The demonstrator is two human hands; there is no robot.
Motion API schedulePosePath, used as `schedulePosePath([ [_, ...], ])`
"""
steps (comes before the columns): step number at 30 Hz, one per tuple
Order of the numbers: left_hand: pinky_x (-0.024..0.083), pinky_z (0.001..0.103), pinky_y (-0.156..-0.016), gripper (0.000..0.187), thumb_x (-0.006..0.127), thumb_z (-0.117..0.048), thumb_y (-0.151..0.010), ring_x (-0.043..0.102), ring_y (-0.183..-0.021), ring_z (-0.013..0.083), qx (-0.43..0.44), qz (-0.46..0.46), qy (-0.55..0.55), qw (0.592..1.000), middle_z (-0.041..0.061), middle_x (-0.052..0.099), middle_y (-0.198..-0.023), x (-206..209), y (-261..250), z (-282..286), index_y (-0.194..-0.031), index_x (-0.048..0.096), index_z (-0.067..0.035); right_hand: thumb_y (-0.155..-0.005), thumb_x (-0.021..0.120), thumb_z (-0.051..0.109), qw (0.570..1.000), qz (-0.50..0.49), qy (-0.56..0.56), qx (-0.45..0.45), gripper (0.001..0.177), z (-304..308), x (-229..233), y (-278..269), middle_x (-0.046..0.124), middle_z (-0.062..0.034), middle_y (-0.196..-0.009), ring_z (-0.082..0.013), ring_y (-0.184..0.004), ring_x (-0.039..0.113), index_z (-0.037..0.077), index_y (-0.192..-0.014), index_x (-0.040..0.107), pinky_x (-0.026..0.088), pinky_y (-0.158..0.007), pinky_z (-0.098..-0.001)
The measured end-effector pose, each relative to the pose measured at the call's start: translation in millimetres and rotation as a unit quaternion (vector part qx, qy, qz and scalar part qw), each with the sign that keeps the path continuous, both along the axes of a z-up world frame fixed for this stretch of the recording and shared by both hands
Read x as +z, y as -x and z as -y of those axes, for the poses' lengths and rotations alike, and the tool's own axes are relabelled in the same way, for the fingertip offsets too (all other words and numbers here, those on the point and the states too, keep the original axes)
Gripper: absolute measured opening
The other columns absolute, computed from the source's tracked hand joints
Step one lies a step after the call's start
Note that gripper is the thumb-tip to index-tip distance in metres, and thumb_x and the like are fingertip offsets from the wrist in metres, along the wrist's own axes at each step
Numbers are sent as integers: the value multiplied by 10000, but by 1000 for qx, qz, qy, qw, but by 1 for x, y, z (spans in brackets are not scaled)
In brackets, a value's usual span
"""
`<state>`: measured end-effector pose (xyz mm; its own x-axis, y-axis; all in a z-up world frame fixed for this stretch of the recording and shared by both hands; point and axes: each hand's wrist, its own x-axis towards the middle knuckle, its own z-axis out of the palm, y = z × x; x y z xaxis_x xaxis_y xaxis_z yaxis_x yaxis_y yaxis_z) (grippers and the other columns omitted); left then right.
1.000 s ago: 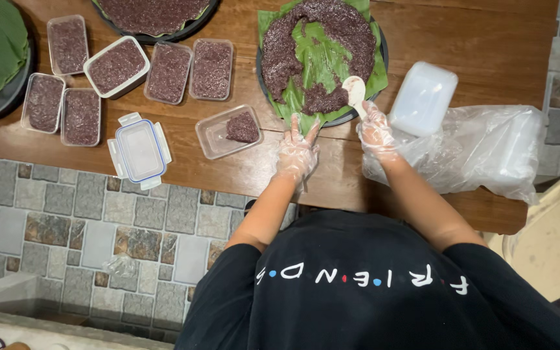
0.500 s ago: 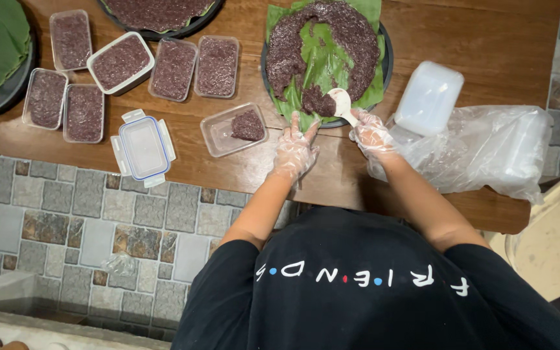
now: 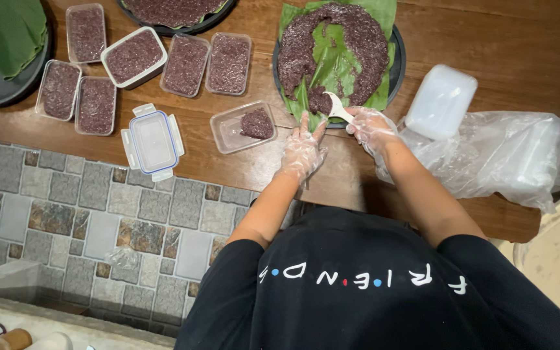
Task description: The person scoops cooked purple rice from a large tray into several small plastic containers using a spoon, wearing plastic gloves.
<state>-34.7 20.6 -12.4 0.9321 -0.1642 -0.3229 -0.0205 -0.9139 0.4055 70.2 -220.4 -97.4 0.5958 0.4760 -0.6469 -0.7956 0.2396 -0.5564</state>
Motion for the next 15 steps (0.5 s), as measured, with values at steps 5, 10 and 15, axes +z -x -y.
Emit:
schedulePosePath([
  [5,393,505,-1112,857,724,-424,-864,460,-1328,423,2,5,-1,1000,263,159,-1663,-3,-1,-1,-1595,299,-279,-966,522,48,990,39,132,-16,416,-17,-28,-9,612,-73,-672,-74,-413,426,7,-1367,625,309,-350,-205],
  [10,395,502,-1119,827,730,-437,-855,457,-1342,420,-7,16,-16,1000,258,170,-1663,-7,0,-2,-1572,351,-275,-944,569,10,995,-9,40,-86,443,-17,-39,-5,599,-62,-666,-92,-407,442,-17,-1384,615,343,-368,-244],
  [15,415,486,-1096,772,695,-379,-865,449,-1332,426,-4,-16,-23,1000,277,129,-1671,4,-3,-11,-1565,390,-271,-907,608,56,987,-51,-104,-112,525,-17,-30,14,540,-19,-590,-82,-355,408,41,-1432,582,351,-341,-259],
])
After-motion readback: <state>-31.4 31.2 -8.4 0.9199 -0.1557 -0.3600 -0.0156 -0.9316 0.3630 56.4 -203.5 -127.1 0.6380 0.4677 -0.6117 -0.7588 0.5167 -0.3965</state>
